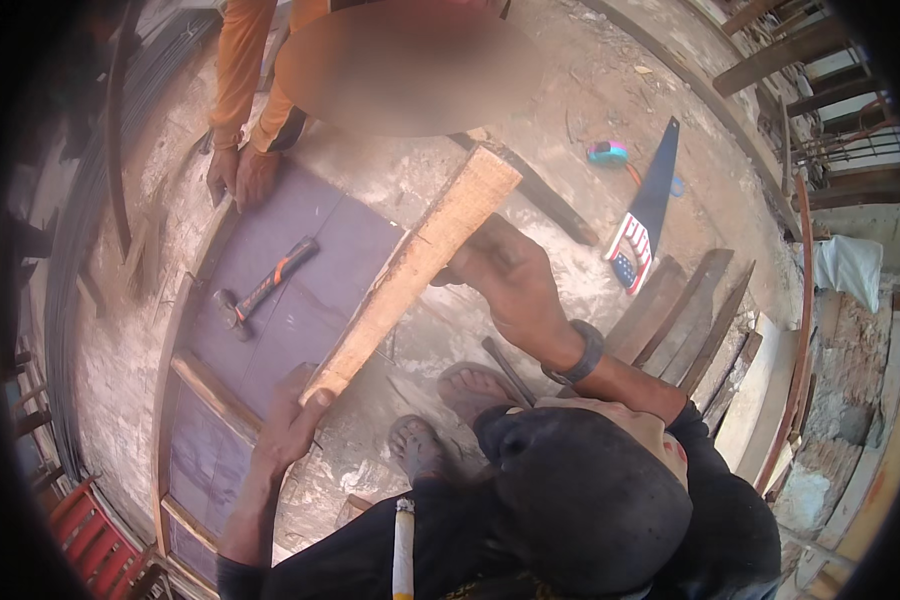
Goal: The person constructs a wooden frame by sawing a piece of lumber, trimming wood with an axe, and hammering nails to secure the wooden boards together. The person then lifts the assembled frame and positions it against a wall, where another worker helps hold it in place while the person hammers more nails into the structure.
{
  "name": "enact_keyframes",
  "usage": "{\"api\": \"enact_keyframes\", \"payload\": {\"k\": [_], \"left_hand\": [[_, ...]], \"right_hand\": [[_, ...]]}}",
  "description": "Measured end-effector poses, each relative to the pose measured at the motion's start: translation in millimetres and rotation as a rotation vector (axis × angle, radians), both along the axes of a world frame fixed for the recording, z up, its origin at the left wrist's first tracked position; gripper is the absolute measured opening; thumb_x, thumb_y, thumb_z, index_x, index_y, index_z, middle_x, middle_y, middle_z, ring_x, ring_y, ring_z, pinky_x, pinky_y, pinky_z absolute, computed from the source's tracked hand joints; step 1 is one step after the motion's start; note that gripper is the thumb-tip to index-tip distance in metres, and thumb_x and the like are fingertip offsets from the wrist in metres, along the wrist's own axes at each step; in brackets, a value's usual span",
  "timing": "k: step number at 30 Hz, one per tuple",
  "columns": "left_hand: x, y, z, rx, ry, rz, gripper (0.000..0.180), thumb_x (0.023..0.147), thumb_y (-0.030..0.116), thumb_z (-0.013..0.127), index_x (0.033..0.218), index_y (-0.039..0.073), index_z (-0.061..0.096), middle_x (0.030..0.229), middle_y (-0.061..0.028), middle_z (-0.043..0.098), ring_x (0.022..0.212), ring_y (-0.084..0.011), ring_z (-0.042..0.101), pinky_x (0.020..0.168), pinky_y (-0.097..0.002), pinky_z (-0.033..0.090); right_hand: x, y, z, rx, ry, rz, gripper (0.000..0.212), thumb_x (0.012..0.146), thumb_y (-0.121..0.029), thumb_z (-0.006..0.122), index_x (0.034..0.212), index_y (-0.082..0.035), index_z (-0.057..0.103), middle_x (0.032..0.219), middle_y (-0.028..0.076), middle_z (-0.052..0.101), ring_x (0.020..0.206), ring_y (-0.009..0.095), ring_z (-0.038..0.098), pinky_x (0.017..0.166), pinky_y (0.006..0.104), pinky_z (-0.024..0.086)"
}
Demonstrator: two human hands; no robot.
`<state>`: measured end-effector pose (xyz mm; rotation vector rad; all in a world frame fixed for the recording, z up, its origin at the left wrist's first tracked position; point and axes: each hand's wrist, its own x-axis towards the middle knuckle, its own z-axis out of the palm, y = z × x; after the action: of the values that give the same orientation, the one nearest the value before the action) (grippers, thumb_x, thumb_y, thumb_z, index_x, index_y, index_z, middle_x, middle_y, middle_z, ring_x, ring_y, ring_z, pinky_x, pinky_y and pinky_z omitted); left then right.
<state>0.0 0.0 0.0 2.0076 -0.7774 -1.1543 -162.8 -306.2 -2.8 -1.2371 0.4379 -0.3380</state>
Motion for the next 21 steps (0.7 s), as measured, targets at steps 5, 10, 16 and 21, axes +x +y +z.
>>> {"api": "enact_keyframes", "payload": {"k": [5, 10, 16, 21], "left_hand": [[7, 21, 1, -0.064, -0.195, -0.018, 0.061, 0.091, 0.054, 0.07, 0.127, 0.005, 0.067, 0.102, -0.0177, 0.059, 0.098, -0.0367, 0.061, 0.088, -0.0484, 0.048], [13, 34, 10, 0.078, -0.451, 0.004, 0.066, 0.083, 0.053, 0.076, 0.13, 0.008, 0.066, 0.108, -0.0171, 0.059, 0.105, -0.0378, 0.058, 0.092, -0.0497, 0.046], [14, 76, -38, 0.219, -0.743, -0.019, 0.067, 0.079, 0.045, 0.08, 0.126, 0.002, 0.061, 0.116, -0.0196, 0.055, 0.113, -0.0413, 0.052, 0.097, -0.0521, 0.042], [7, 113, -63, 0.326, -0.69, -0.012, 0.068, 0.079, 0.038, 0.081, 0.123, -0.005, 0.052, 0.114, -0.025, 0.051, 0.111, -0.047, 0.049, 0.096, -0.0548, 0.041]], "right_hand": [[-6, 13, 3, -0.007, -0.034, 0.075, 0.042, 0.104, -0.008, 0.06, 0.143, 0.005, 0.05, 0.143, 0.021, 0.059, 0.124, 0.028, 0.064, 0.101, 0.0406, 0.057], [-8, 5, 8, -0.042, 0.075, 0.242, 0.04, 0.103, -0.009, 0.064, 0.139, 0.003, 0.054, 0.126, 0.013, 0.066, 0.111, 0.022, 0.068, 0.095, 0.0368, 0.058], [-28, -50, -27, -0.34, 0.257, -0.009, 0.045, 0.104, -0.021, 0.065, 0.142, 0.001, 0.054, 0.121, 0.011, 0.068, 0.096, 0.014, 0.066, 0.085, 0.0296, 0.055], [-154, -70, -77, -0.681, 0.727, -0.252, 0.026, 0.101, -0.022, 0.068, 0.115, 0.0, 0.065, 0.093, 0.006, 0.067, 0.083, 0.011, 0.06, 0.074, 0.0284, 0.05]]}}
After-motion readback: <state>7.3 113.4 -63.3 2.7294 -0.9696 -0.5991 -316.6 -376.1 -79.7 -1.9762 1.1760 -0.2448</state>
